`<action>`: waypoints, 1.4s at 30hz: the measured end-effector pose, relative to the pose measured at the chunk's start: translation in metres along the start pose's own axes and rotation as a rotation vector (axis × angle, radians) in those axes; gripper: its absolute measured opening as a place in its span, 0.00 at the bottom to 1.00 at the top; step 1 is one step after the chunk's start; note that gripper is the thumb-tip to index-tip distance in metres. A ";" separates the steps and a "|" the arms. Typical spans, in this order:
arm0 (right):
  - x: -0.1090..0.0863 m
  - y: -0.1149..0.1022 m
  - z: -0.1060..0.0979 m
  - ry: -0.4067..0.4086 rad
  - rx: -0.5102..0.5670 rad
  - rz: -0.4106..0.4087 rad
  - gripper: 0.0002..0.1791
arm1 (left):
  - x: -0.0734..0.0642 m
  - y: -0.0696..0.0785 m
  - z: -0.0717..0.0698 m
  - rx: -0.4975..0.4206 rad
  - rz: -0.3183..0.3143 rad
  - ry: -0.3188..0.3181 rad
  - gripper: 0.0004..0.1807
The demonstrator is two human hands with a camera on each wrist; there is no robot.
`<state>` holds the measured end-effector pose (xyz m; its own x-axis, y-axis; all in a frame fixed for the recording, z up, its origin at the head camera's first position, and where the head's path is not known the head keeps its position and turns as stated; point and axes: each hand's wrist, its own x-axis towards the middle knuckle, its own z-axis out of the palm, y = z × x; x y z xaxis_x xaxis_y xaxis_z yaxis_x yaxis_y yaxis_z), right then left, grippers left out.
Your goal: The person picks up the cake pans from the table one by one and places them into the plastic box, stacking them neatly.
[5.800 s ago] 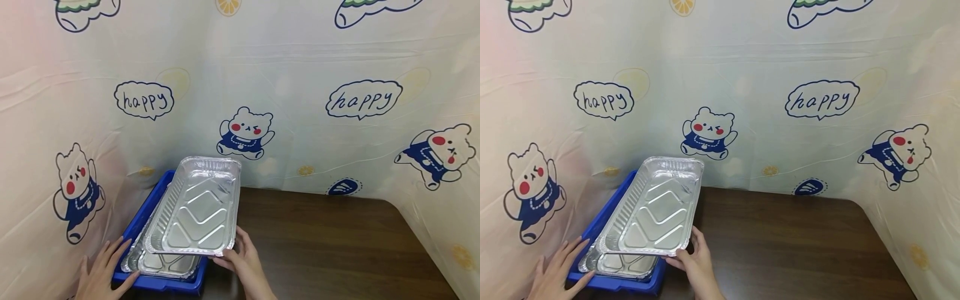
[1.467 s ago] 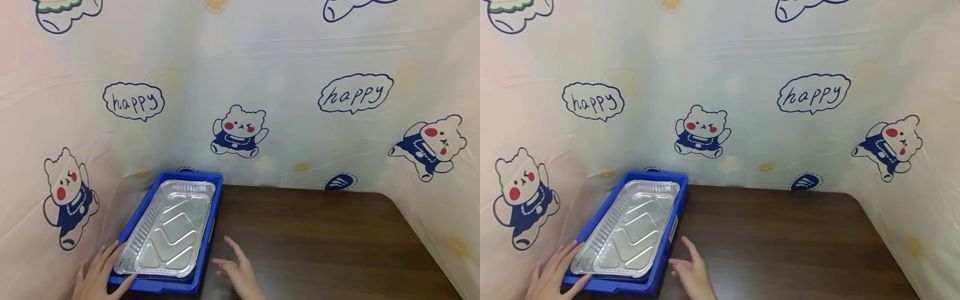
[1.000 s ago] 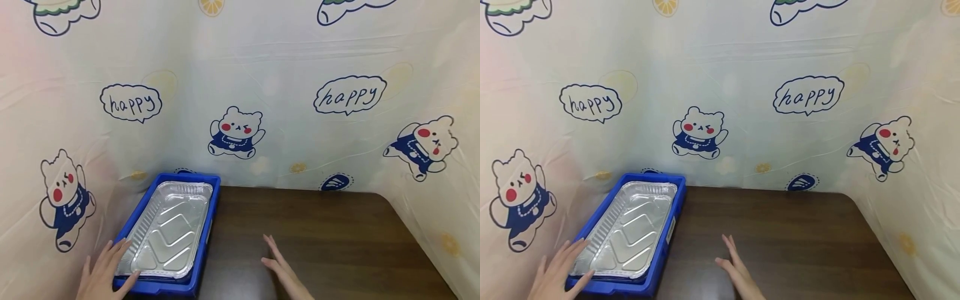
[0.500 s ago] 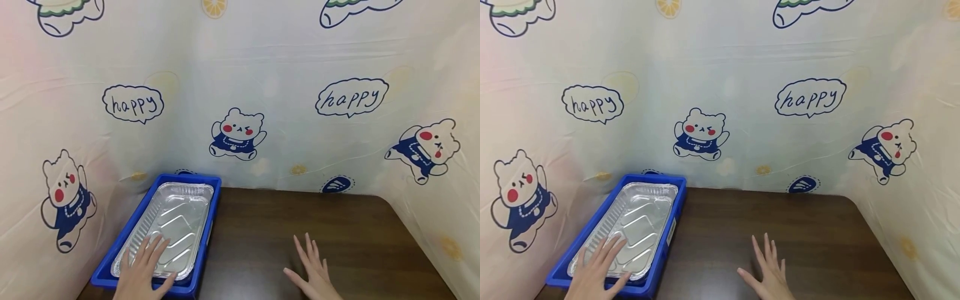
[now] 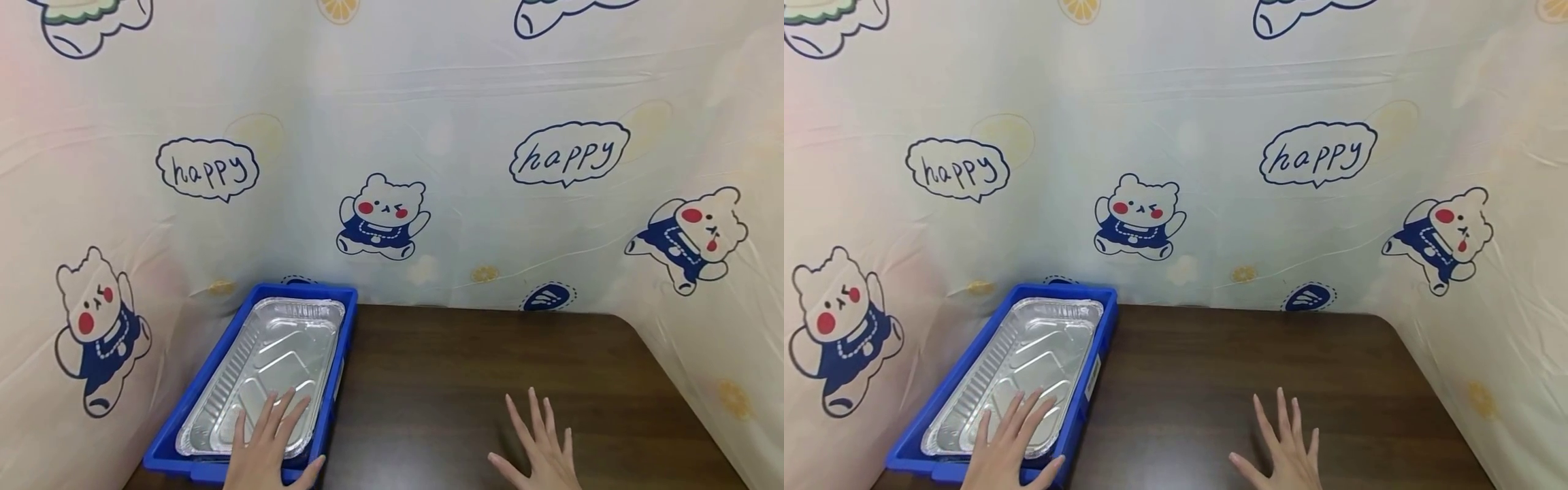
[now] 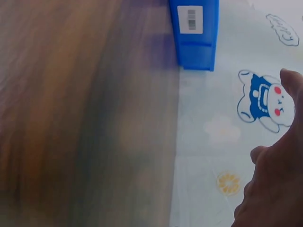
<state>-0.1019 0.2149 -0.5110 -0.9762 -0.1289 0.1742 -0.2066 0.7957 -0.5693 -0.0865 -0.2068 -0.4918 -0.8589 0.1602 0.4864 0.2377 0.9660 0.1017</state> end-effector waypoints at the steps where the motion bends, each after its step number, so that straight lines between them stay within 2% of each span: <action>1: -0.002 0.003 0.001 0.001 -0.004 0.001 0.48 | 0.000 0.003 0.001 0.006 0.007 0.010 0.51; 7: -0.005 0.014 0.000 -0.015 -0.016 0.021 0.49 | 0.003 0.021 0.011 -0.027 0.057 0.070 0.51; 15: -0.006 0.022 -0.005 0.006 -0.028 0.019 0.49 | 0.017 0.049 0.021 -0.101 0.081 0.000 0.51; 20: -0.008 0.026 -0.007 0.000 -0.018 0.027 0.50 | 0.020 0.065 0.025 -0.103 0.152 0.030 0.50; 25: -0.009 0.026 -0.009 -0.014 -0.021 0.039 0.49 | 0.021 0.080 0.032 -0.111 0.232 0.096 0.50; 30: -0.012 0.023 -0.010 -0.035 -0.017 0.054 0.48 | 0.021 0.096 0.039 -0.097 0.258 0.083 0.50; 35: -0.015 0.024 -0.008 -0.027 -0.034 0.049 0.48 | 0.021 0.102 0.047 -0.089 0.271 0.104 0.48; 42: -0.019 0.025 0.000 -0.006 -0.038 0.018 0.47 | 0.013 0.101 0.058 -0.068 0.273 0.129 0.48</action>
<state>-0.0883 0.2375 -0.5282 -0.9802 -0.1178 0.1591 -0.1864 0.8198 -0.5415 -0.0996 -0.0953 -0.5252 -0.6956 0.3811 0.6090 0.4855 0.8742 0.0074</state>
